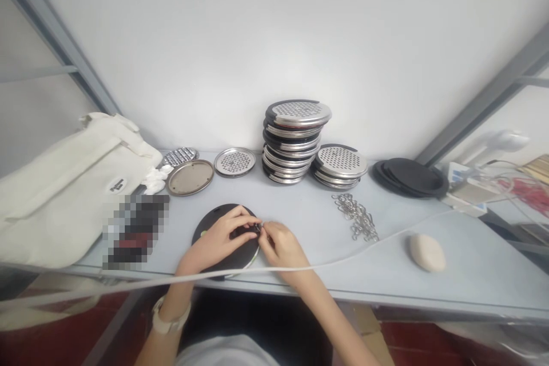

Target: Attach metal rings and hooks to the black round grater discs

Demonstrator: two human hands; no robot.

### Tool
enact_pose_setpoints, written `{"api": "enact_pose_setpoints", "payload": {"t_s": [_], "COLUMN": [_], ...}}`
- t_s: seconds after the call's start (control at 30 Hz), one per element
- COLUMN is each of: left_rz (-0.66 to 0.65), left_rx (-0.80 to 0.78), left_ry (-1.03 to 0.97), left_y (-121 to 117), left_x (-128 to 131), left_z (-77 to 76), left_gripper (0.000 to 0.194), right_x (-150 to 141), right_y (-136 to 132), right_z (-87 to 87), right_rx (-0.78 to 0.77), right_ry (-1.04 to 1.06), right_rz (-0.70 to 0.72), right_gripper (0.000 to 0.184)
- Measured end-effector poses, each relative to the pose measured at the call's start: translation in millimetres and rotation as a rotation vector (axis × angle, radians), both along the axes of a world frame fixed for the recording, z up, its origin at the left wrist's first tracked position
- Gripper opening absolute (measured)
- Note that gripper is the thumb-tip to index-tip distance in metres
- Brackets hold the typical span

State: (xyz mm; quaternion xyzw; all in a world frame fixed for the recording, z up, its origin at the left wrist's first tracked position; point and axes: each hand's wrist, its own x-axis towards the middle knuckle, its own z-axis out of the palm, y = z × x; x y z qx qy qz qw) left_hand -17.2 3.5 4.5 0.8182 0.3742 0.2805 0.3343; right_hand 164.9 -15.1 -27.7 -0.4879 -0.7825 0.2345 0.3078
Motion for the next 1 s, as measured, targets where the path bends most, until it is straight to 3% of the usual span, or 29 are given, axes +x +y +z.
{"api": "enact_pose_setpoints", "payload": {"t_s": [1.0], "left_rz": [-0.002], "left_rx": [0.000], "left_ry": [-0.010], "left_y": [0.0], "left_x": [-0.5], "left_z": [0.3], "left_gripper": [0.025], "right_x": [-1.7], "right_y": [-1.3], "right_z": [4.7], "right_rx": [0.020], "right_ry": [-0.017], "right_rz": [0.001], "right_gripper": [0.022]}}
